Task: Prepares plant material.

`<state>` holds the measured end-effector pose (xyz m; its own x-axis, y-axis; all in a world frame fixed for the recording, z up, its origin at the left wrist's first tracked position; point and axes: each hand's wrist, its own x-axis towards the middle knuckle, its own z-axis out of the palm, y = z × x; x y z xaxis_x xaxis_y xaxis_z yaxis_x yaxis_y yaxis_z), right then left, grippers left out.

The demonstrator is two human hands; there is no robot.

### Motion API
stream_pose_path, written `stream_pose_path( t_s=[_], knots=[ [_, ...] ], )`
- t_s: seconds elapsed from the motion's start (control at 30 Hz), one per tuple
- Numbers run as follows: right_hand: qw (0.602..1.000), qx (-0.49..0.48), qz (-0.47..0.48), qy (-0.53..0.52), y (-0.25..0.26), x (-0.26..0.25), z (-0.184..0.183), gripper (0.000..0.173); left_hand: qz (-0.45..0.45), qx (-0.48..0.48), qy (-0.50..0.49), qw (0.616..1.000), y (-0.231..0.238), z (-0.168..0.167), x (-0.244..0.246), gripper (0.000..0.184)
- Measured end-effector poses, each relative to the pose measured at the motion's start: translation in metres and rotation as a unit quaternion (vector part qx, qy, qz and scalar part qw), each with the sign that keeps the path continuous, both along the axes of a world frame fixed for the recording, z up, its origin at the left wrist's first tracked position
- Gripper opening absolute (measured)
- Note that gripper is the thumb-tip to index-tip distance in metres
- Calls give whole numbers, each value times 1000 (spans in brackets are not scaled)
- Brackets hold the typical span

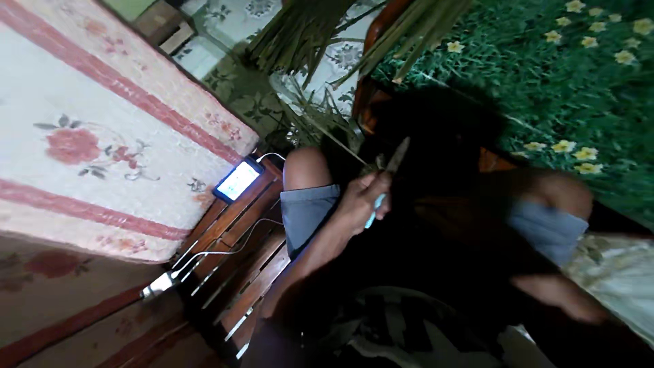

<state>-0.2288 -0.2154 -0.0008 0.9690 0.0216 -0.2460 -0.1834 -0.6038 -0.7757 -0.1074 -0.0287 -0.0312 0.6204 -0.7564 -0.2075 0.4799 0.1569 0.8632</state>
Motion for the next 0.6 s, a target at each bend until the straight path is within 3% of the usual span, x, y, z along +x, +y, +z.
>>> stream_pose_path(
  t_s=[0.07,0.17,0.23,0.4,0.53,0.6],
  knots=[
    [997,70,5,-22,1,-2,-28,43,-17,-11,-1,1000,14,-9,-1,32],
    [997,41,2,68,26,2,4,43,-51,-9,-5,999,32,-14,-8,30],
    [997,44,11,61,39,3,10,39,-52,-8,5,999,44,-14,-7,33],
    [979,201,22,25,53,0,-10,37,-3,4,0,1000,62,-11,4,37],
    [974,212,10,81,58,8,-7,35,-39,31,-23,998,62,-6,-3,36],
    [970,222,9,96,56,8,-8,36,-13,37,-18,999,65,-3,3,36]
  ],
)
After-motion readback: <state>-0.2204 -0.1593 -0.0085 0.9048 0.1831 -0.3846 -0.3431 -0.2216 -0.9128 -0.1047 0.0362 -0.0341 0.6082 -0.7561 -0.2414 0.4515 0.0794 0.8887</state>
